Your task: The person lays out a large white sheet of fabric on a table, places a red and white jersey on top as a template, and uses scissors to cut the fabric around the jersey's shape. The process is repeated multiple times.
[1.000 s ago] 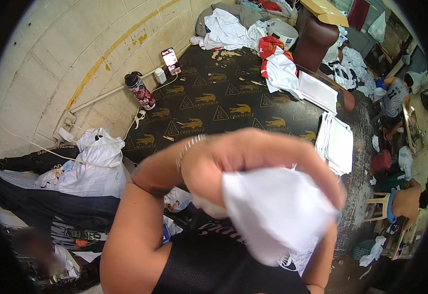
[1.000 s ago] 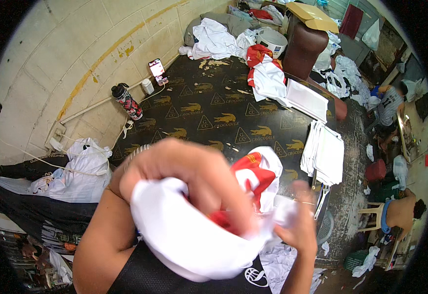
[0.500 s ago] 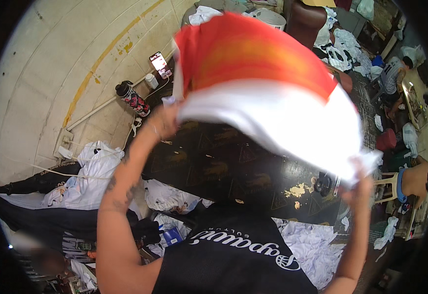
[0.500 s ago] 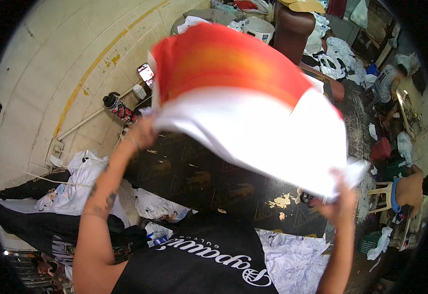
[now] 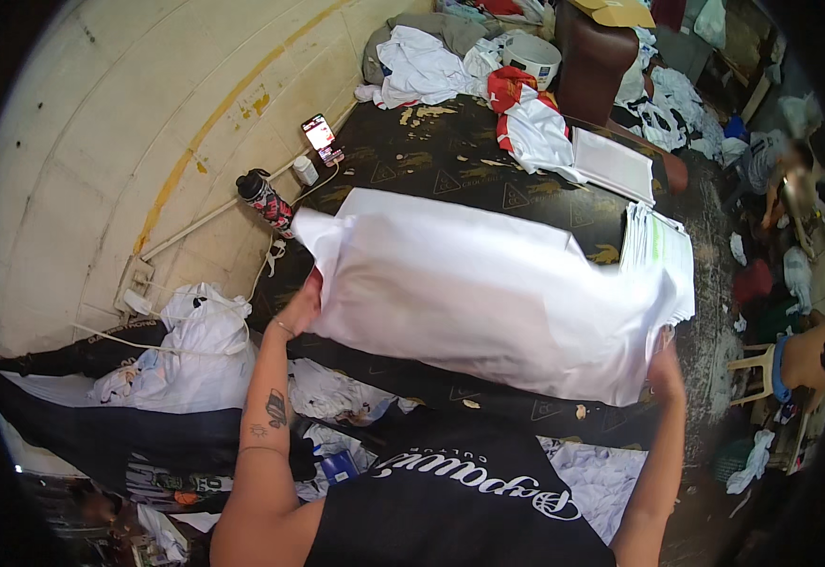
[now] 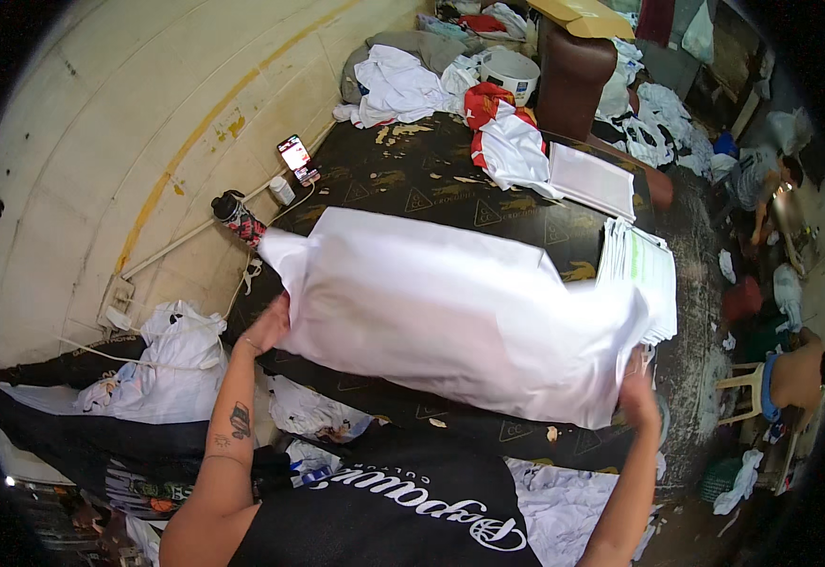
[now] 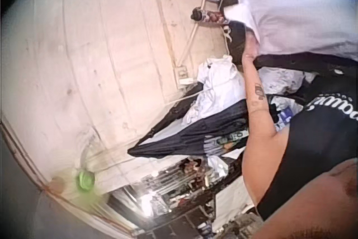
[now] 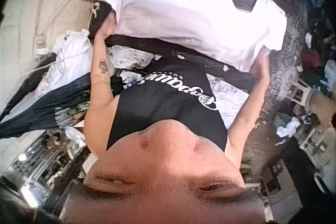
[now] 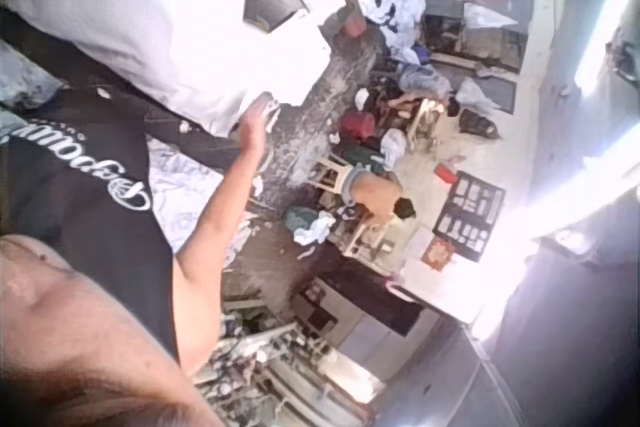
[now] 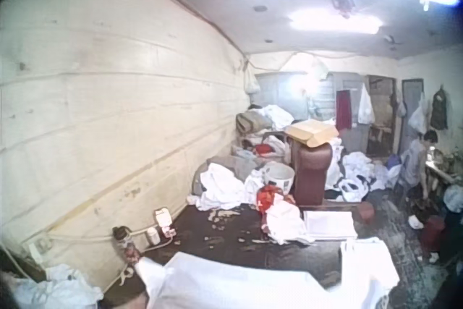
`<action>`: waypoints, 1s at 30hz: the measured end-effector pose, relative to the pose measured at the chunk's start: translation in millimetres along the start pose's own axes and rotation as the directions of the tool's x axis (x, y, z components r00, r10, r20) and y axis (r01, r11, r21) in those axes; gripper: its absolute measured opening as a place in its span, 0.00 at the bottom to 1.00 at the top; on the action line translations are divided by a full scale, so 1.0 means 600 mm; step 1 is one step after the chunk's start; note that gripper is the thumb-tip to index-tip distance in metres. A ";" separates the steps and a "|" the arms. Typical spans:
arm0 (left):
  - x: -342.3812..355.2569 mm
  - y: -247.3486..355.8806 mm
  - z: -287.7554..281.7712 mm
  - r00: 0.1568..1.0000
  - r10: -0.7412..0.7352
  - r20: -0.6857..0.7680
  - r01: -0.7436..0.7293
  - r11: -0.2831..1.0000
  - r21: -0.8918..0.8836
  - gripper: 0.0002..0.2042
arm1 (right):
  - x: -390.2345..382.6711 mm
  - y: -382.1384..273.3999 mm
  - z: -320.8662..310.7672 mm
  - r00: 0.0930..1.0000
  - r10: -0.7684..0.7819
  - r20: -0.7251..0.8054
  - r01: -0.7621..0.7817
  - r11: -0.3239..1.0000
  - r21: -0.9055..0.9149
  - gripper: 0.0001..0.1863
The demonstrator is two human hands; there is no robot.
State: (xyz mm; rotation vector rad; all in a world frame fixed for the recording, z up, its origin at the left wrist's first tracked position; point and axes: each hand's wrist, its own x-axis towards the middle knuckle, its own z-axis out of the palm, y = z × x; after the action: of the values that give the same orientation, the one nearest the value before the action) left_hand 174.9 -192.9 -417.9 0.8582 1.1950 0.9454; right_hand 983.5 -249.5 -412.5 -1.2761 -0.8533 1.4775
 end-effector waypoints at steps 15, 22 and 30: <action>0.004 0.135 -0.046 0.967 -0.252 0.036 0.067 0.388 0.919 0.25 | -0.015 -0.324 -0.053 0.892 -0.443 -0.087 0.425 0.890 -0.168 0.18; 0.091 0.342 -0.132 0.643 0.684 -0.343 -0.347 0.660 0.667 0.13 | -0.023 -0.539 -0.062 0.766 -0.628 -0.140 0.392 0.629 -0.671 0.25; 0.079 0.686 -0.160 0.722 0.632 -0.280 -0.422 0.724 0.546 0.26 | -0.054 -0.694 0.052 0.715 -0.688 -0.125 0.439 0.581 -0.685 0.19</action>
State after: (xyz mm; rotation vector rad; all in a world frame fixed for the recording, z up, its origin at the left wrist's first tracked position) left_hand 28.9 8.9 -73.1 1.4806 1.6436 1.4380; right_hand 1044.3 -158.9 -8.3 -1.4751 -1.3848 0.3736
